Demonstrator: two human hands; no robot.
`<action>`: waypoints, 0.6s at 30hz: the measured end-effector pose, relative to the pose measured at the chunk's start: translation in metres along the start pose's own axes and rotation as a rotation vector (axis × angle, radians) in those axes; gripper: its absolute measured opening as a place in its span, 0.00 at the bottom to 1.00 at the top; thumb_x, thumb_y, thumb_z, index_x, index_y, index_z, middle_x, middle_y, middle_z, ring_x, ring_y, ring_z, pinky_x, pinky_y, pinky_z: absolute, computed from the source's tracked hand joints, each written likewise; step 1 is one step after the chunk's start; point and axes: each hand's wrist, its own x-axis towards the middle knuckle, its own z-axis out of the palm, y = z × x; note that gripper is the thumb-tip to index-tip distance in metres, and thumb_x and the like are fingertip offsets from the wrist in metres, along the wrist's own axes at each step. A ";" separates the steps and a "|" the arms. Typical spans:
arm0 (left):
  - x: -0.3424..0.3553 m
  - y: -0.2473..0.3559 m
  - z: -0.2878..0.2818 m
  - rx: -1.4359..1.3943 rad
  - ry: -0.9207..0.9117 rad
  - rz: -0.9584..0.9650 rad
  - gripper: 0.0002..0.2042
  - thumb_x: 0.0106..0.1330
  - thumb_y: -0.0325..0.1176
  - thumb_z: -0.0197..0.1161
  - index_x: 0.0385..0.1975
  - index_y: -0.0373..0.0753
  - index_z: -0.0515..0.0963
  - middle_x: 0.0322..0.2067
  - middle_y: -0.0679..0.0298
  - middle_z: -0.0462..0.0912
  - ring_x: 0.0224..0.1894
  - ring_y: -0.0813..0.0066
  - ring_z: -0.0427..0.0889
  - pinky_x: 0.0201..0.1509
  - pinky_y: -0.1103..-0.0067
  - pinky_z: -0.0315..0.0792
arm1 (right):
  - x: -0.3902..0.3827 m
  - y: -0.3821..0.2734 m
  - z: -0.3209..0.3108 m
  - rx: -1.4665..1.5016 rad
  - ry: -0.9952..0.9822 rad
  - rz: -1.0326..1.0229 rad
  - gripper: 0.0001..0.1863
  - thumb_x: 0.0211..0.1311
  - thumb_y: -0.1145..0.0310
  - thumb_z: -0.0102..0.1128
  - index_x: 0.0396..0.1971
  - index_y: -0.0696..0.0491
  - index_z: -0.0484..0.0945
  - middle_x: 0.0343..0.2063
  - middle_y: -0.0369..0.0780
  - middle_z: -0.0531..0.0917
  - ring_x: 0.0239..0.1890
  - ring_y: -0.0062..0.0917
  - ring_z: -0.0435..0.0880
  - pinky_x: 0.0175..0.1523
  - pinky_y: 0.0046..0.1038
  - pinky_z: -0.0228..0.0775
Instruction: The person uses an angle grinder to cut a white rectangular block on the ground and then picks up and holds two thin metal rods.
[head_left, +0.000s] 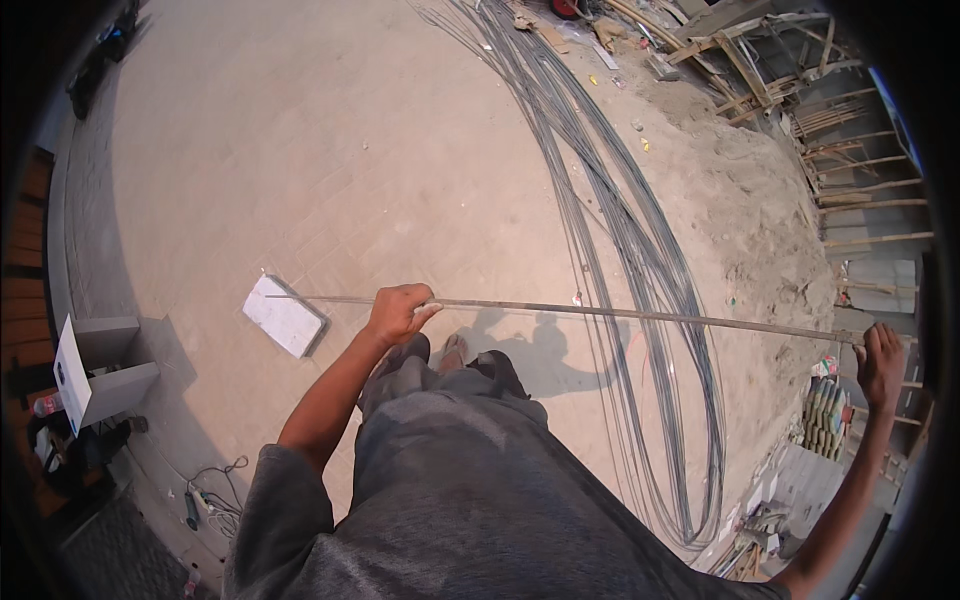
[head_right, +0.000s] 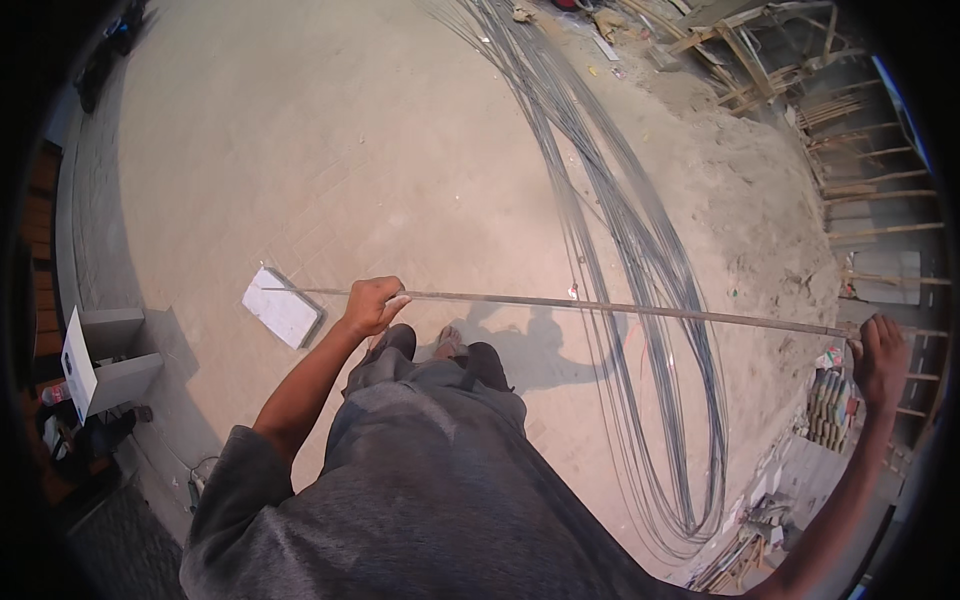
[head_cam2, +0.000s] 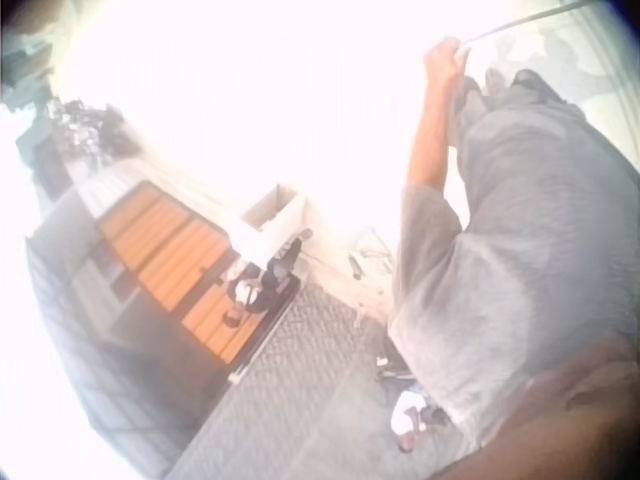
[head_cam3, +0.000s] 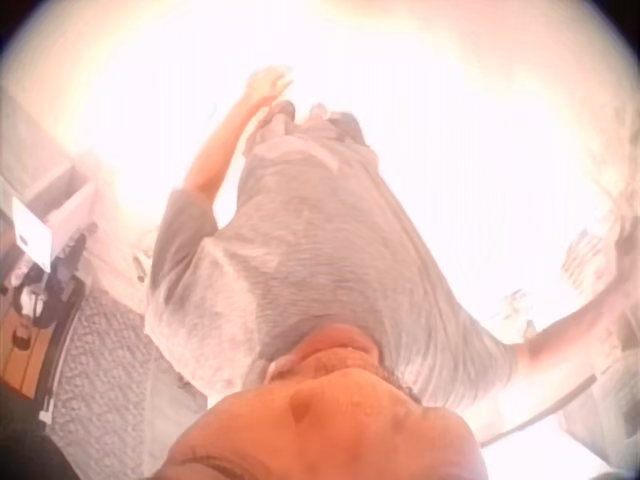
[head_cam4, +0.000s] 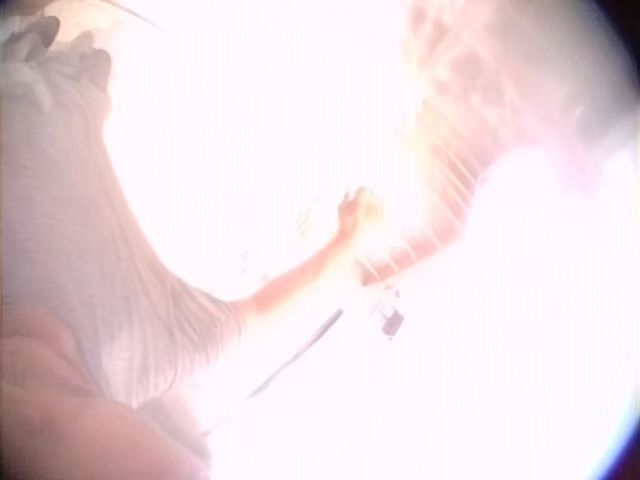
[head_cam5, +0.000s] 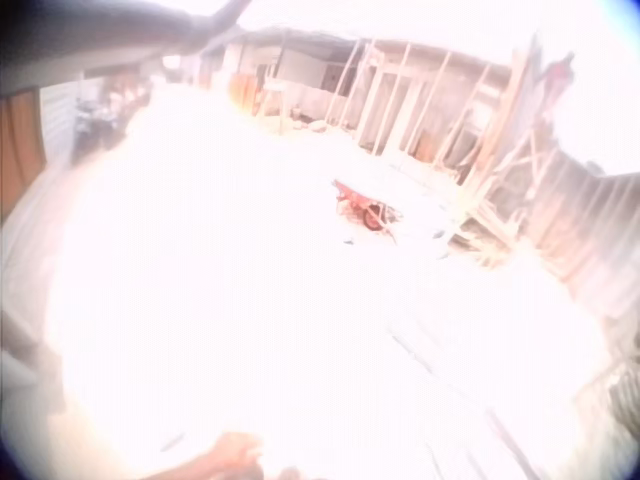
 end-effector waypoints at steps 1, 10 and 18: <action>0.007 0.001 -0.008 0.024 0.064 0.027 0.16 0.68 0.44 0.66 0.27 0.39 0.75 0.24 0.56 0.78 0.27 0.50 0.80 0.29 0.63 0.71 | -0.011 0.001 0.010 0.015 -0.012 0.040 0.18 0.50 0.72 0.71 0.36 0.58 0.70 0.36 0.51 0.77 0.40 0.52 0.76 0.43 0.48 0.69; 0.062 0.005 -0.117 0.335 0.049 0.058 0.23 0.71 0.55 0.62 0.24 0.41 0.71 0.21 0.60 0.79 0.26 0.52 0.81 0.27 0.60 0.69 | -0.044 -0.079 0.075 0.166 -0.017 0.273 0.14 0.60 0.71 0.66 0.33 0.57 0.67 0.30 0.50 0.75 0.36 0.52 0.76 0.38 0.49 0.66; 0.097 0.036 -0.113 0.414 -0.002 -0.024 0.24 0.73 0.55 0.60 0.23 0.39 0.72 0.19 0.54 0.79 0.25 0.44 0.79 0.28 0.56 0.69 | -0.076 -0.148 0.086 0.185 -0.054 0.533 0.15 0.65 0.64 0.66 0.30 0.55 0.69 0.25 0.48 0.77 0.31 0.50 0.79 0.35 0.48 0.70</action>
